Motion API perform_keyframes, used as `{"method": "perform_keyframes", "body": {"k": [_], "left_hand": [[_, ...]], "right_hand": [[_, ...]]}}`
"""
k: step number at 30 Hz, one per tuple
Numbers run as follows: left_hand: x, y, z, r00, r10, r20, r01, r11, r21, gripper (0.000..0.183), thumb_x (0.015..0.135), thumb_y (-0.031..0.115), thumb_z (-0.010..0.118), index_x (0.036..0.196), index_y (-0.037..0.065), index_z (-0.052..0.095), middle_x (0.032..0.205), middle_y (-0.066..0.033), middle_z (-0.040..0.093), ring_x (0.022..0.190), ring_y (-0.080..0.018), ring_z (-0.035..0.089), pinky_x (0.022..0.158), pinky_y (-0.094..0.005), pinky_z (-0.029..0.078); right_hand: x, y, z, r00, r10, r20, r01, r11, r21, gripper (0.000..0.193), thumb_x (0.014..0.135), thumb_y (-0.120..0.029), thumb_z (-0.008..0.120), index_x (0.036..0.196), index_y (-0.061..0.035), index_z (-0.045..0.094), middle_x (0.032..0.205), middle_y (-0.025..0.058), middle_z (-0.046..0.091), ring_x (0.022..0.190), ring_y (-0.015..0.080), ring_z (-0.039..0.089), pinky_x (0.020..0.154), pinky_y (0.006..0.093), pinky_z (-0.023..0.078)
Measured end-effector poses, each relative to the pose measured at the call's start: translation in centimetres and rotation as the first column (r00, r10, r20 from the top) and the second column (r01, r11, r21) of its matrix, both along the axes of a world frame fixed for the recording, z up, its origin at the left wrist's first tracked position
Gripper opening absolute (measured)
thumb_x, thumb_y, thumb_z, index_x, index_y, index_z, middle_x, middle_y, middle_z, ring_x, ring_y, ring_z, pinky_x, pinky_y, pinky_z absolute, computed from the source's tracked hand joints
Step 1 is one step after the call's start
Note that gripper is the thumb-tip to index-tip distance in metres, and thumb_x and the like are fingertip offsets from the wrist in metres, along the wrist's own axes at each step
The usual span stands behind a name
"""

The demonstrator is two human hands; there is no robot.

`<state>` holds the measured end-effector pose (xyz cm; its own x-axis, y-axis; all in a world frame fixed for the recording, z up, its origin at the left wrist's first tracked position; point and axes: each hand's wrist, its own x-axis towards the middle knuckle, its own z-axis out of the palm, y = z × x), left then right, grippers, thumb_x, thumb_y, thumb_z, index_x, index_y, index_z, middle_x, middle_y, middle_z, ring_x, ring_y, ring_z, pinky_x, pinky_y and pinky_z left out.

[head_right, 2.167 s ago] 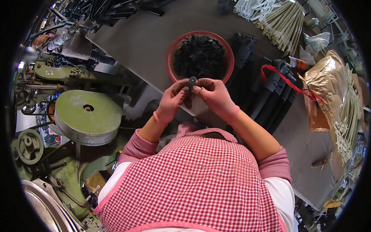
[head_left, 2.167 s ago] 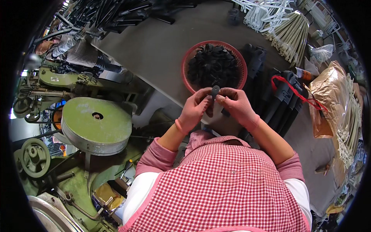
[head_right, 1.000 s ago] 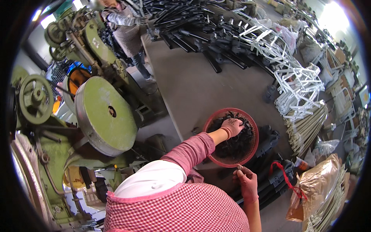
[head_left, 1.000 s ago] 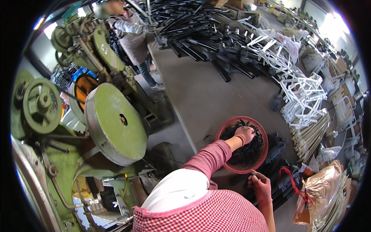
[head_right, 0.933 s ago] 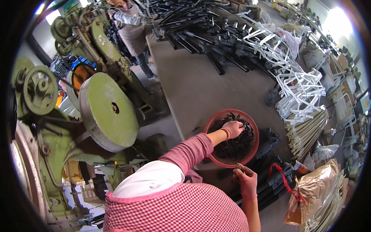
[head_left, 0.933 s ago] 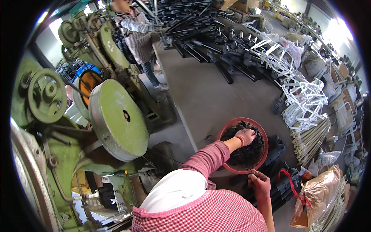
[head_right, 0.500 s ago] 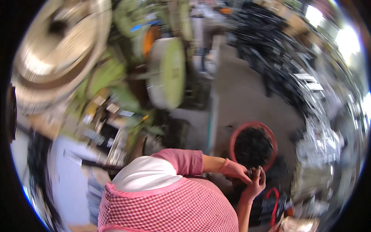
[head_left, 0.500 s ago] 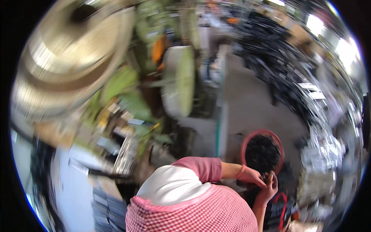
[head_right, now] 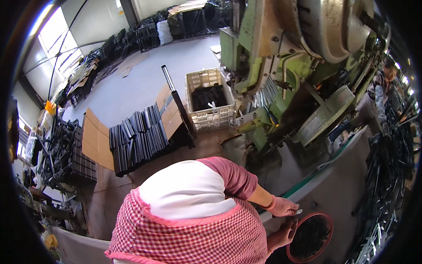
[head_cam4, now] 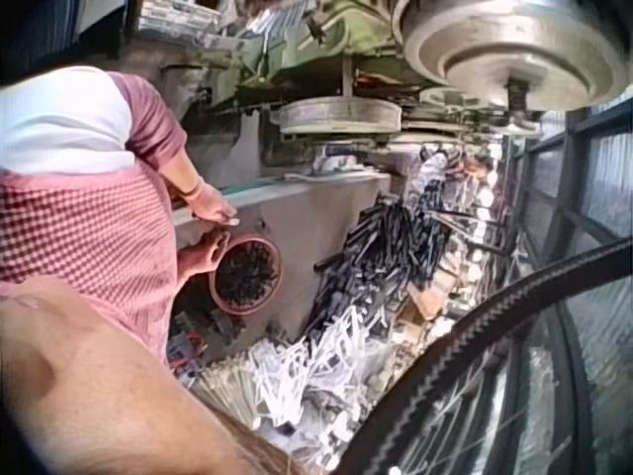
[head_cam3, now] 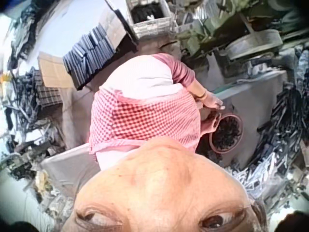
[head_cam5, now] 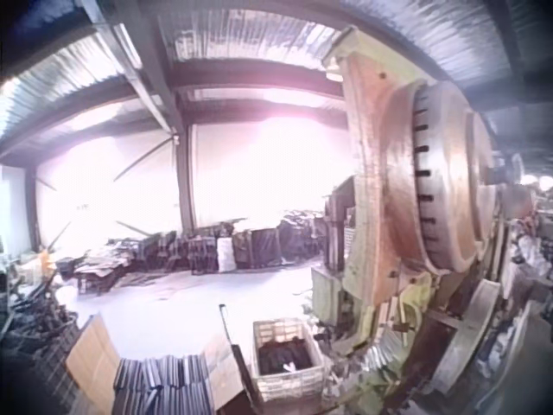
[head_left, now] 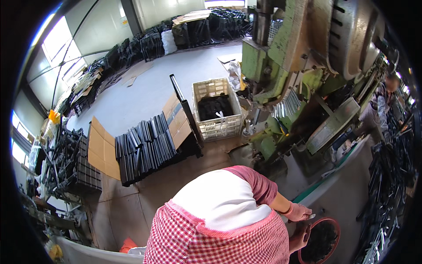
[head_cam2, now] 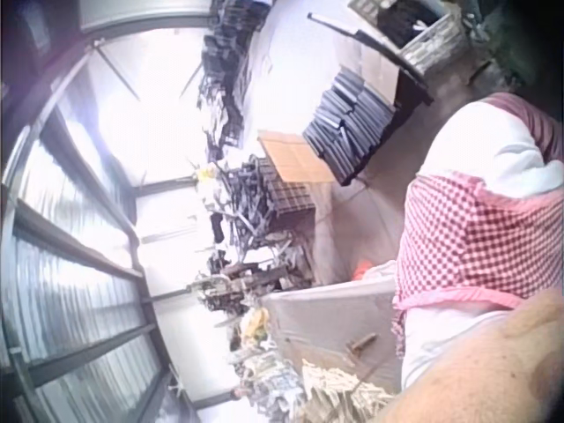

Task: The person repeatedly picks small black plastic parts from a red basket and inserts metal fasteners into them. They then place the assembled units into a green machine and press a lever to process them. The person continues this cycle, handling parts one at a time.

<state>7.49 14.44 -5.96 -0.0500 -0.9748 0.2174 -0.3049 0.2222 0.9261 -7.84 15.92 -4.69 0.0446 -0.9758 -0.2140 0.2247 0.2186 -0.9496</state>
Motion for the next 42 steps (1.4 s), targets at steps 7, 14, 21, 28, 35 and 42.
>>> {"method": "perform_keyframes", "body": {"k": [7,14,21,28,35,42], "left_hand": [[10.8,2.4,14.5,0.929,0.350,-0.123,-0.354,0.935,-0.010,0.021,0.091,0.018,0.056,0.108,0.007,0.060,0.098,-0.0094,0.063,0.092,-0.0221,0.062,0.079,-0.0364,0.050],[16.5,8.6,16.5,0.632,-0.037,-0.774,-0.478,0.768,-0.427,0.028,0.104,0.031,0.049,0.119,0.008,0.053,0.098,-0.0058,0.058,0.076,-0.0198,0.058,0.067,-0.0376,0.050],[16.8,11.7,22.6,0.556,0.784,-0.276,-0.682,0.241,-0.691,0.028,0.104,0.027,0.038,0.109,0.006,0.057,0.094,-0.0097,0.062,0.072,-0.0195,0.061,0.062,-0.0319,0.051],[7.9,7.2,14.3,0.936,0.068,-0.346,-0.025,0.992,0.127,0.025,0.105,0.019,0.049,0.116,-0.002,0.057,0.086,-0.0077,0.061,0.059,-0.0143,0.058,0.057,-0.0269,0.050],[2.7,2.9,16.6,0.723,-0.073,-0.687,0.297,0.931,0.212,0.022,0.105,0.021,0.048,0.121,0.005,0.049,0.086,-0.0057,0.059,0.064,-0.0130,0.059,0.056,-0.0266,0.051],[1.4,1.5,15.5,0.699,-0.165,-0.696,0.433,0.873,0.227,0.019,0.105,0.017,0.047,0.122,0.007,0.048,0.086,-0.0049,0.059,0.064,-0.0114,0.058,0.058,-0.0246,0.050]], "right_hand": [[-3.9,0.9,-0.2,0.998,-0.038,-0.048,0.038,0.999,-0.012,0.028,0.092,-0.019,0.071,0.113,-0.0016,0.068,0.082,-0.0029,0.060,0.068,0.0053,0.050,0.060,0.0210,0.039],[-5.7,1.8,0.1,0.968,-0.243,0.065,0.243,0.970,0.002,0.018,0.092,-0.010,0.067,0.106,0.0016,0.067,0.081,-0.0004,0.062,0.065,0.0065,0.052,0.057,0.0211,0.039],[-6.5,2.4,1.1,0.929,-0.275,0.248,0.266,0.961,0.071,0.016,0.090,-0.009,0.069,0.102,0.0005,0.067,0.082,0.0013,0.062,0.066,0.0095,0.057,0.058,0.0235,0.044],[-4.0,0.4,6.4,0.978,-0.071,0.196,0.089,0.992,-0.086,0.014,0.090,-0.007,0.069,0.101,0.0013,0.067,0.078,0.0000,0.061,0.066,0.0084,0.056,0.058,0.0241,0.044],[0.3,-0.5,13.0,0.968,0.018,0.252,0.059,0.953,-0.296,0.015,0.090,-0.002,0.069,0.104,0.0018,0.068,0.089,0.0007,0.066,0.073,0.0074,0.058,0.063,0.0230,0.047],[0.1,-0.4,13.7,0.987,0.074,0.146,-0.028,0.955,-0.296,0.013,0.092,0.002,0.065,0.105,0.0039,0.067,0.089,-0.0002,0.065,0.076,0.0045,0.055,0.066,0.0190,0.045]]}}
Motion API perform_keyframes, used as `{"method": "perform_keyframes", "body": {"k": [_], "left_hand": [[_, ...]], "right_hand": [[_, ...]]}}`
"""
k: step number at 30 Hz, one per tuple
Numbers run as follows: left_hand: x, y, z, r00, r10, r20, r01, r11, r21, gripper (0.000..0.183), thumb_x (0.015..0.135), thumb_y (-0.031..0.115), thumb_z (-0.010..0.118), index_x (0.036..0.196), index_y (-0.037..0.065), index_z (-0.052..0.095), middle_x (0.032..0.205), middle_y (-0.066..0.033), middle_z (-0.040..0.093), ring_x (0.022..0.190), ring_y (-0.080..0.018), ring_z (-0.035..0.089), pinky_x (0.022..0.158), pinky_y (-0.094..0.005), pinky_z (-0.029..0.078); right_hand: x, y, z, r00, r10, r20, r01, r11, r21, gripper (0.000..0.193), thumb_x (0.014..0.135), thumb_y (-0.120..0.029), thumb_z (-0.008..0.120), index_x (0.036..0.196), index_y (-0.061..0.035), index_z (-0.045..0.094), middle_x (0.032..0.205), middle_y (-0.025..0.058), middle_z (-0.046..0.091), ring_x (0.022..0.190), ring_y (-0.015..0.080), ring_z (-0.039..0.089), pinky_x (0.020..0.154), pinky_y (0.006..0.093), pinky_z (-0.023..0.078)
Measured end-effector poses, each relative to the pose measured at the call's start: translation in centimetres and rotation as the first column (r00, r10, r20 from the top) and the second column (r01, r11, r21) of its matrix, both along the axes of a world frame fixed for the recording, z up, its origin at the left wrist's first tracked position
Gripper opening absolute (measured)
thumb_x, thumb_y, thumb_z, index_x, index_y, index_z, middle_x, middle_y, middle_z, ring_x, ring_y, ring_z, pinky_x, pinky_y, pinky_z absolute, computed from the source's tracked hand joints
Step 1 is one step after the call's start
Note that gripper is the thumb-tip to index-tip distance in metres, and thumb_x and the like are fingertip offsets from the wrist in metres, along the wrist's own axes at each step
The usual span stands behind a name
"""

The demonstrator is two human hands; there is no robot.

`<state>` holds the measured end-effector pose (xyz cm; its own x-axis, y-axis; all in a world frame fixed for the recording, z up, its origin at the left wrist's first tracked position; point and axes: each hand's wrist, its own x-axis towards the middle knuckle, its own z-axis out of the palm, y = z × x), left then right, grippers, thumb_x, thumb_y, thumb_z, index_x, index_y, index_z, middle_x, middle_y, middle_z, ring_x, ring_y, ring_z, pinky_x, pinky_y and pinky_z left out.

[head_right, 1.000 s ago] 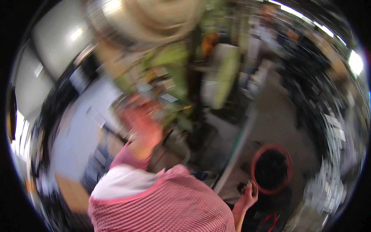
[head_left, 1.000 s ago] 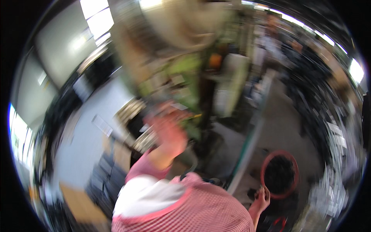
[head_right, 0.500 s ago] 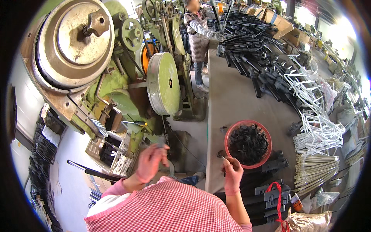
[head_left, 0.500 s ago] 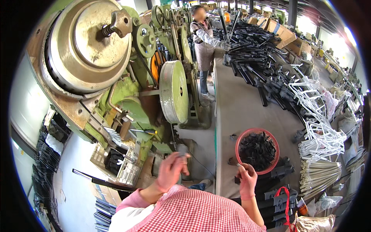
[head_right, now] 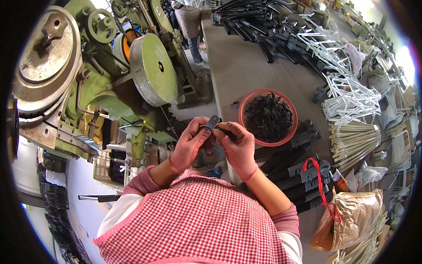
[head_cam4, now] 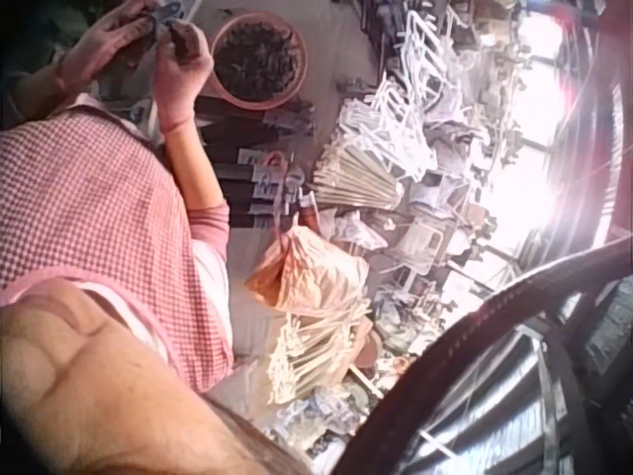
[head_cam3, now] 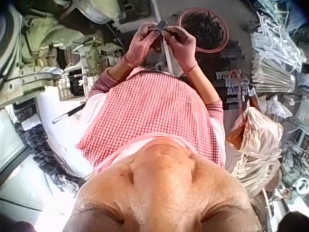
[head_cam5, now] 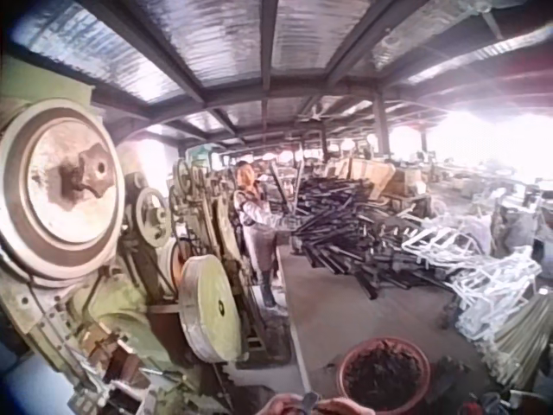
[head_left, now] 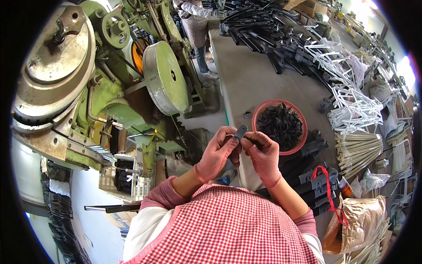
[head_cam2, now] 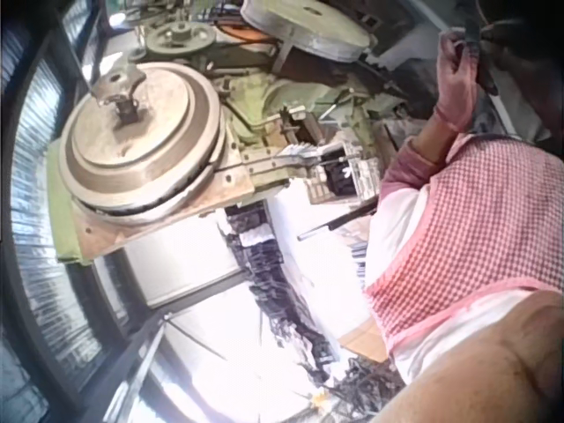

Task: The person repeatedly picks small black plastic parts from a red basket and inserts metal fasteners into them. They then place the assembled units into a green machine and press a lever to process them. The person continues this cycle, handling parts one at a time.

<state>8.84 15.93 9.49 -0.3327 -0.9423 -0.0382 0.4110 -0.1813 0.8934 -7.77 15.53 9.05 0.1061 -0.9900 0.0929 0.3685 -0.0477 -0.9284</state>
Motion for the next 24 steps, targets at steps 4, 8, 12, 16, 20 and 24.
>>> {"method": "perform_keyframes", "body": {"k": [4,8,12,16,20,24], "left_hand": [[0.3,-0.9,-0.9,0.997,-0.017,0.081,0.022,0.998,-0.055,0.012,0.105,0.015,0.046,0.114,0.007,0.050,0.084,-0.0045,0.059,0.064,-0.0109,0.057,0.058,-0.0241,0.049],[0.6,-1.7,-1.7,0.994,-0.057,0.091,0.062,0.997,-0.049,0.006,0.105,0.012,0.047,0.107,0.007,0.048,0.082,-0.0042,0.058,0.062,-0.0108,0.057,0.055,-0.0242,0.049],[1.3,-1.9,-2.5,0.990,-0.079,0.117,0.078,0.997,0.015,0.005,0.105,0.012,0.047,0.105,0.007,0.047,0.083,-0.0047,0.058,0.062,-0.0114,0.059,0.054,-0.0250,0.050],[1.7,-1.2,-2.8,0.991,-0.074,0.114,0.065,0.995,0.074,0.009,0.105,0.013,0.046,0.108,0.006,0.050,0.083,-0.0048,0.060,0.064,-0.0125,0.059,0.060,-0.0250,0.050],[1.9,-0.6,-2.8,0.997,0.026,0.068,-0.033,0.995,0.095,0.019,0.105,0.013,0.045,0.121,0.004,0.051,0.087,-0.0041,0.062,0.067,-0.0136,0.061,0.062,-0.0254,0.052],[2.9,-1.6,-4.1,0.988,0.124,0.094,-0.132,0.989,0.073,0.025,0.105,0.013,0.046,0.127,0.005,0.053,0.090,-0.0022,0.063,0.074,-0.0136,0.063,0.068,-0.0265,0.053]], "right_hand": [[-0.4,-0.5,-0.6,0.993,0.028,-0.111,-0.016,0.994,0.110,0.017,0.092,-0.006,0.068,0.106,0.0038,0.067,0.088,0.0008,0.066,0.074,0.0051,0.058,0.063,0.0195,0.046],[-0.1,-0.8,-1.6,1.000,-0.022,-0.018,0.026,0.981,0.194,0.019,0.091,-0.008,0.070,0.105,0.0030,0.067,0.087,0.0008,0.067,0.072,0.0056,0.059,0.060,0.0196,0.046],[0.6,-1.1,-3.0,0.998,-0.020,-0.052,0.029,0.981,0.190,0.013,0.091,-0.006,0.067,0.101,0.0025,0.068,0.086,0.0002,0.066,0.072,0.0058,0.057,0.060,0.0202,0.044],[0.8,-1.4,-3.9,0.991,0.045,-0.123,-0.025,0.988,0.154,0.012,0.091,-0.005,0.066,0.098,0.0051,0.067,0.086,0.0011,0.066,0.073,0.0055,0.057,0.064,0.0202,0.045],[1.0,-1.5,-3.3,0.958,0.211,-0.195,-0.165,0.960,0.227,0.022,0.092,-0.006,0.066,0.110,0.0066,0.066,0.091,0.0010,0.065,0.081,0.0057,0.056,0.073,0.0214,0.048],[1.4,-0.7,-3.4,0.921,0.383,-0.071,-0.367,0.915,0.169,0.059,0.093,-0.007,0.065,0.146,0.0016,0.041,0.100,-0.0002,0.056,0.088,0.0051,0.053,0.078,0.0218,0.048]]}}
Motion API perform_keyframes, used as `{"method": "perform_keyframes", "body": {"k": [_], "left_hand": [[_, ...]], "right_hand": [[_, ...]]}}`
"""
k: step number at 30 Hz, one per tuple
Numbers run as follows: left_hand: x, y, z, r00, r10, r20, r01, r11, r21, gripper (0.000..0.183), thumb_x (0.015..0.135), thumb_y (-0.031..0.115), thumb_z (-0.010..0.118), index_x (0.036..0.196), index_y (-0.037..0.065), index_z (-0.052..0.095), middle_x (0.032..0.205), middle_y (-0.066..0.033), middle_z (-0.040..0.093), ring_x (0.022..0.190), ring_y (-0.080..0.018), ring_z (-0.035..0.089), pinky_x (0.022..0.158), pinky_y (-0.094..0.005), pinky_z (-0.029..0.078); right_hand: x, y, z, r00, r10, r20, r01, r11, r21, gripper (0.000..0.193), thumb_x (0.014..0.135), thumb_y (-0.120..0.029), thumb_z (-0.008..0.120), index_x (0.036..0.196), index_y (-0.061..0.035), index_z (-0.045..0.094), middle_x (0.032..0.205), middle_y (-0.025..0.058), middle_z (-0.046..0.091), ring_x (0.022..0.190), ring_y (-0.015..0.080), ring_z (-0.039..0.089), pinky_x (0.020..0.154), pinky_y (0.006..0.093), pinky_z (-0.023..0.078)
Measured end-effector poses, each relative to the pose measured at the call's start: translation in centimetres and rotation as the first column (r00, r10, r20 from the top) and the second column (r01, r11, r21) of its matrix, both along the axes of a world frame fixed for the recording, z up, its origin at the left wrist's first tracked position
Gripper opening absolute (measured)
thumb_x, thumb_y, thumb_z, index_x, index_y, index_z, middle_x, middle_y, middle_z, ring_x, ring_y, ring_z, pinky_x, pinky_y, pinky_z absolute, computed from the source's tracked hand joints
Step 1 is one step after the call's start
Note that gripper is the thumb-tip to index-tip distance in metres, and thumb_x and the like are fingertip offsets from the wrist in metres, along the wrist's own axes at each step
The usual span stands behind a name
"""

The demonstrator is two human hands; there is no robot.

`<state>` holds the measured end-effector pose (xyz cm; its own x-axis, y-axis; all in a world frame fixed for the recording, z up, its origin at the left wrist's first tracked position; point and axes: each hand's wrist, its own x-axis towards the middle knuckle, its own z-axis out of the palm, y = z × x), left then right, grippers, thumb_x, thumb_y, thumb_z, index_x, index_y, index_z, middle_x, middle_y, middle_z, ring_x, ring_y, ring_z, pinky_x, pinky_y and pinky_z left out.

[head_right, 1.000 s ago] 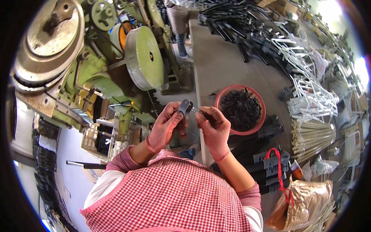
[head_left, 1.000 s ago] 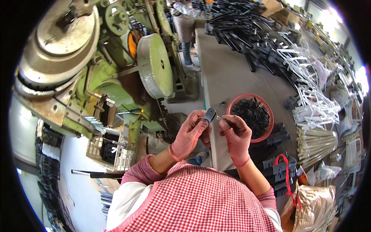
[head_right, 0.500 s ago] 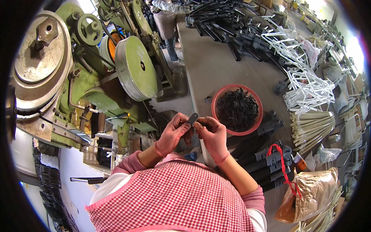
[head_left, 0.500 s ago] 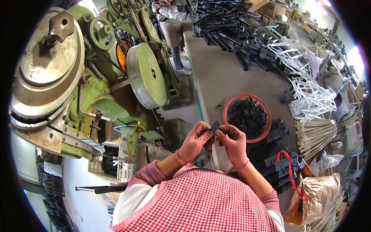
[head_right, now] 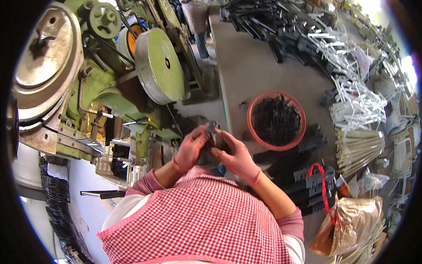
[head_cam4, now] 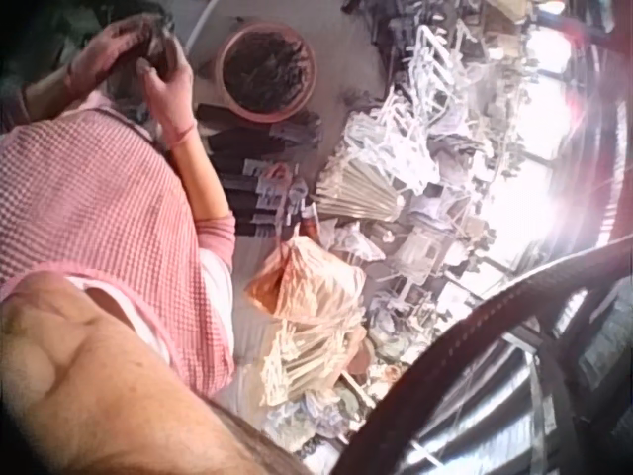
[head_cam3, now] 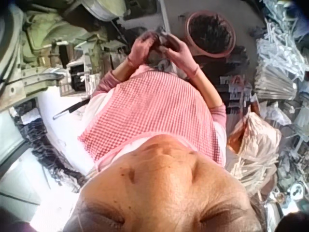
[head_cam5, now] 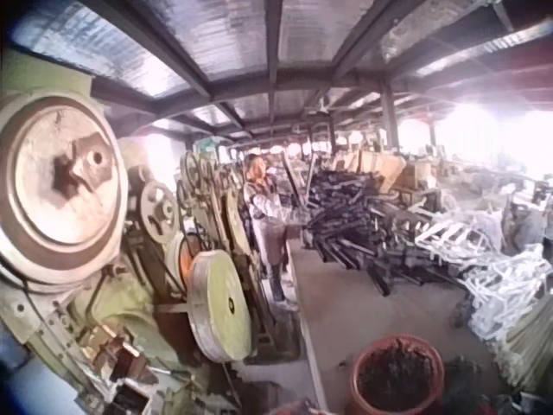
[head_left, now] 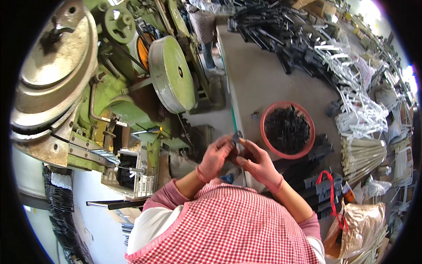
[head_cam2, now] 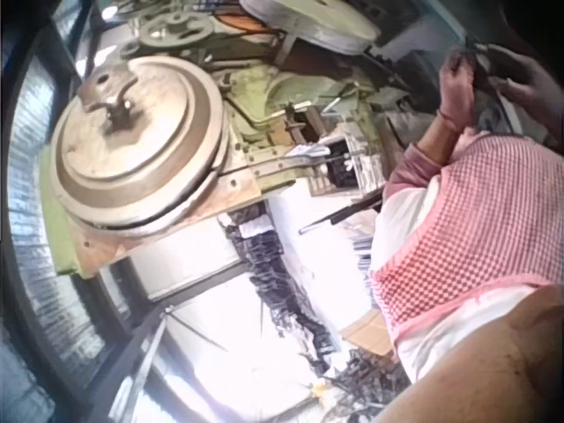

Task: The person repeatedly picks small black plastic parts from a red basket and inserts metal fasteners into them. They then place the assembled units into a green machine and press a lever to process them. The person continues this cycle, handling parts one at a time.

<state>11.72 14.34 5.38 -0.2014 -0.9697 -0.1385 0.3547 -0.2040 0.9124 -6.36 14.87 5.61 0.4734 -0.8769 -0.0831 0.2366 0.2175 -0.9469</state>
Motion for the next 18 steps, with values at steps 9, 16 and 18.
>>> {"method": "perform_keyframes", "body": {"k": [9,16,18], "left_hand": [[0.3,-4.1,-6.1,0.973,0.049,-0.224,0.010,0.967,0.256,0.024,0.103,0.021,0.053,0.121,0.006,0.057,0.089,-0.0129,0.066,0.068,-0.0208,0.068,0.065,-0.0359,0.059],[-2.0,-11.4,-14.8,0.867,-0.136,0.479,0.140,0.990,0.026,0.016,0.101,0.020,0.055,0.109,0.006,0.058,0.086,-0.0118,0.068,0.071,-0.0232,0.069,0.063,-0.0364,0.057],[-3.0,-13.6,-19.0,0.459,0.164,0.873,0.379,0.853,-0.359,0.020,0.095,0.021,0.060,0.109,0.007,0.058,0.090,-0.0147,0.070,0.078,-0.0346,0.069,0.067,-0.0413,0.054]], "right_hand": [[-4.1,-1.9,-11.5,0.795,-0.401,-0.455,0.399,0.911,-0.105,0.036,0.089,-0.011,0.064,0.122,0.0051,0.058,0.092,0.0066,0.065,0.078,0.0091,0.061,0.071,0.0249,0.049],[-10.5,-4.7,-18.7,0.159,-0.609,-0.777,0.197,0.791,-0.579,0.027,0.088,-0.028,0.063,0.105,-0.0068,0.068,0.104,0.0134,0.067,0.105,0.0343,0.060,0.098,0.0449,0.042],[-11.7,-5.6,-19.6,0.034,-0.495,-0.868,0.182,0.858,-0.481,0.033,0.092,-0.034,0.055,0.103,-0.0078,0.070,0.109,0.0111,0.068,0.107,0.0329,0.059,0.101,0.0444,0.039]]}}
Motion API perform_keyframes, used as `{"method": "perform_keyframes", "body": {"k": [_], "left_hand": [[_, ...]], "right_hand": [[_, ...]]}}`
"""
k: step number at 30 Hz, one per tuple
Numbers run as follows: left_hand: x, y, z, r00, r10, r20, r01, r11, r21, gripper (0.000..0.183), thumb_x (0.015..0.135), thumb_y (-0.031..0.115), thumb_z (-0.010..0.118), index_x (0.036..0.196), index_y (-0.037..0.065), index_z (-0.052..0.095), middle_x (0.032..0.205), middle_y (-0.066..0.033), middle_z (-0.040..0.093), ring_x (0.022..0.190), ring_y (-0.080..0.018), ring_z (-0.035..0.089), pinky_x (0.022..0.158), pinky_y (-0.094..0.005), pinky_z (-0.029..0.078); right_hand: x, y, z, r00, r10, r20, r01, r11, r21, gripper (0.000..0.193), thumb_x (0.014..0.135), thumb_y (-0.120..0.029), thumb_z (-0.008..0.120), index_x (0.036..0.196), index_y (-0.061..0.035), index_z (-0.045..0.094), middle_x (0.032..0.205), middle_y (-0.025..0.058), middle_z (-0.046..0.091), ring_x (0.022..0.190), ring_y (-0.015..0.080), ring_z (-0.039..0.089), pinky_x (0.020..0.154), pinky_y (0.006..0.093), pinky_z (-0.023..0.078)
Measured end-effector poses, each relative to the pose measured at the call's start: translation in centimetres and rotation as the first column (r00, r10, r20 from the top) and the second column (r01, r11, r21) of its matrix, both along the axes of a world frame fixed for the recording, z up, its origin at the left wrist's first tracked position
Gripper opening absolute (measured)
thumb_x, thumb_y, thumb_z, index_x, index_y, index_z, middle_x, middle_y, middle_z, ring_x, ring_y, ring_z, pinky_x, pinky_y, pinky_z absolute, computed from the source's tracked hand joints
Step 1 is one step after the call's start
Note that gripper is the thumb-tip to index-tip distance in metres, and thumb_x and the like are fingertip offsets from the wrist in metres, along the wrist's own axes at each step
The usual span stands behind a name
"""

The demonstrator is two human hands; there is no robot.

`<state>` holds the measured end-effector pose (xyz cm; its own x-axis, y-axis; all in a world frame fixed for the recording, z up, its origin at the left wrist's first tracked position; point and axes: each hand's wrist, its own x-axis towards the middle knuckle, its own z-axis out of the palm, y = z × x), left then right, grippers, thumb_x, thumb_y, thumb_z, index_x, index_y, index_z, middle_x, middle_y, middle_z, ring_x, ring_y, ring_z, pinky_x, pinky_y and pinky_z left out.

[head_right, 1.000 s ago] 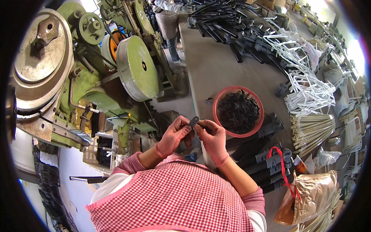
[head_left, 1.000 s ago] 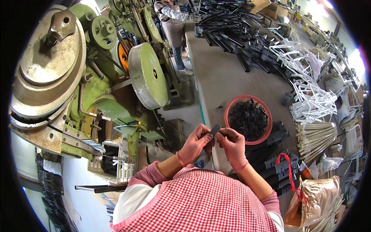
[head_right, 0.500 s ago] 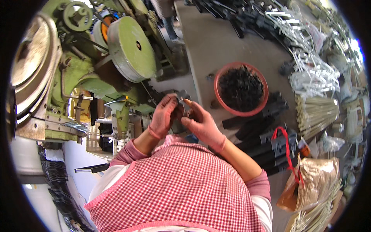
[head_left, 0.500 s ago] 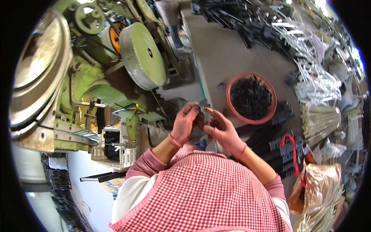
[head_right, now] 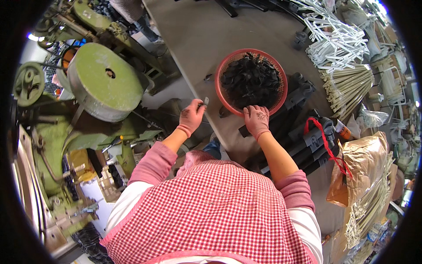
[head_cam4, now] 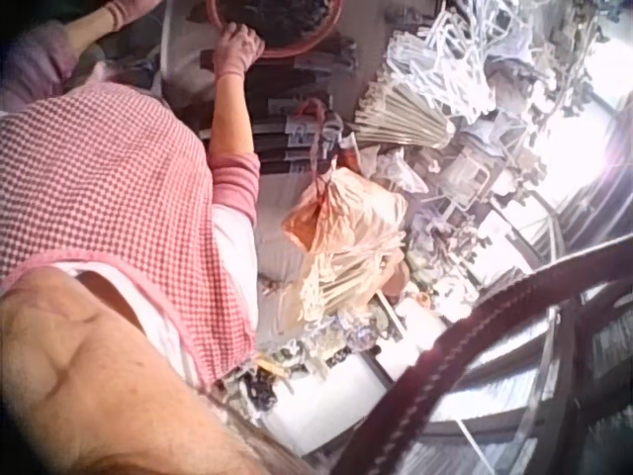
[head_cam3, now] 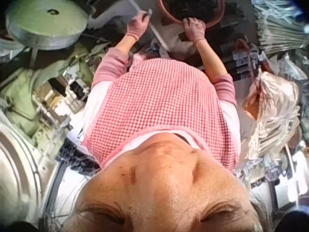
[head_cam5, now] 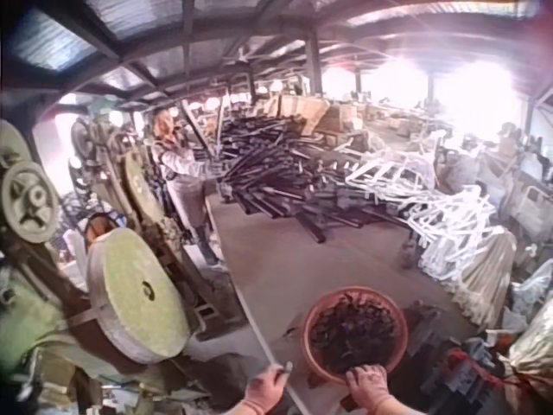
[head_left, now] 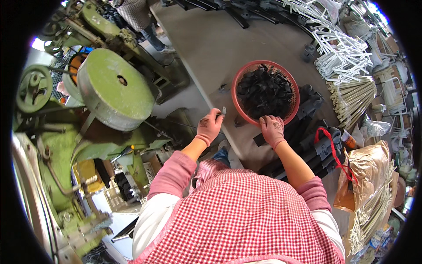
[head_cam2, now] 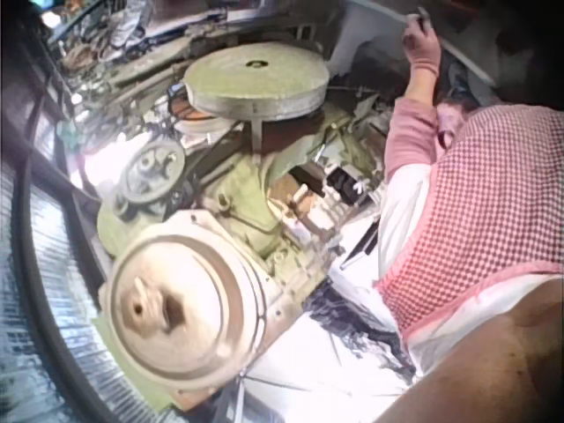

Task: The person repeatedly picks small black plastic parts from a red basket and inserts metal fasteners into them. They then place the assembled units into a green machine and press a lever to process them. The person continues this cycle, handling parts one at a time.

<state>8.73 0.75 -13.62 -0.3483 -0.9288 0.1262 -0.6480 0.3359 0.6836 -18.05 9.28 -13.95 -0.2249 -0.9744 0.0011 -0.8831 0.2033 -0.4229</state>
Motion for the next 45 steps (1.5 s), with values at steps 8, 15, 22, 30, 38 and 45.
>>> {"method": "perform_keyframes", "body": {"k": [8,15,22,30,38,45], "left_hand": [[-3.9,-8.3,-9.9,0.860,-0.402,0.314,0.399,0.914,0.077,0.027,0.094,0.030,0.055,0.112,0.011,0.062,0.097,-0.0180,0.070,0.094,-0.0375,0.067,0.078,-0.0455,0.055],[-1.5,-8.3,-5.2,0.843,-0.521,0.131,0.512,0.853,0.096,0.045,0.092,0.030,0.060,0.130,0.007,0.052,0.108,-0.0196,0.067,0.099,-0.0381,0.065,0.084,-0.0450,0.053],[-2.8,-10.9,1.8,0.984,-0.179,-0.003,0.172,0.950,-0.261,0.028,0.089,0.020,0.065,0.114,0.010,0.059,0.101,-0.0123,0.065,0.089,-0.0328,0.067,0.073,-0.0431,0.055],[-16.2,-12.8,1.1,0.753,-0.168,0.636,0.287,0.954,-0.088,0.030,0.089,0.022,0.058,0.116,0.009,0.060,0.102,-0.0132,0.062,0.091,-0.0273,0.067,0.073,-0.0383,0.054],[-15.8,-12.4,-1.3,0.747,-0.018,0.665,0.296,0.904,-0.309,0.038,0.089,0.023,0.051,0.124,0.010,0.058,0.100,-0.0068,0.062,0.092,-0.0230,0.062,0.074,-0.0381,0.047],[-16.3,-13.5,-1.9,0.817,-0.046,0.575,0.305,0.881,-0.363,0.010,0.084,0.017,0.057,0.094,0.013,0.058,0.091,-0.0083,0.058,0.086,-0.0270,0.063,0.070,-0.0395,0.048]], "right_hand": [[-1.7,-3.6,0.0,0.974,-0.032,-0.224,0.078,0.976,0.203,0.044,0.081,-0.028,0.055,0.122,-0.0139,0.065,0.119,0.0088,0.065,0.114,0.0311,0.055,0.096,0.0480,0.043],[-2.6,-6.6,0.4,0.970,0.074,-0.233,0.009,0.941,0.339,0.049,0.076,-0.025,0.060,0.121,-0.0062,0.063,0.120,0.0134,0.064,0.113,0.0350,0.056,0.092,0.0450,0.048],[-2.3,-10.8,-0.4,0.898,0.294,-0.326,0.052,0.665,0.745,0.086,0.083,-0.038,0.068,0.148,0.0051,0.032,0.131,0.0158,0.061,0.121,0.0291,0.060,0.092,0.0392,0.052],[-5.9,-11.3,-2.1,0.835,0.460,-0.303,-0.087,0.653,0.752,0.054,0.097,-0.019,0.047,0.148,-0.0039,0.037,0.118,0.0139,0.070,0.101,0.0279,0.071,0.079,0.0416,0.057],[-5.8,-12.6,-2.6,0.811,0.478,-0.338,-0.091,0.674,0.733,0.057,0.097,-0.025,0.044,0.148,-0.0019,0.038,0.115,0.0182,0.070,0.101,0.0305,0.071,0.080,0.0424,0.058],[-7.3,-10.7,-2.8,0.961,0.037,0.273,-0.144,0.912,0.385,0.041,0.081,-0.013,0.052,0.119,0.0019,0.057,0.111,0.0272,0.066,0.111,0.0413,0.060,0.096,0.0449,0.049]]}}
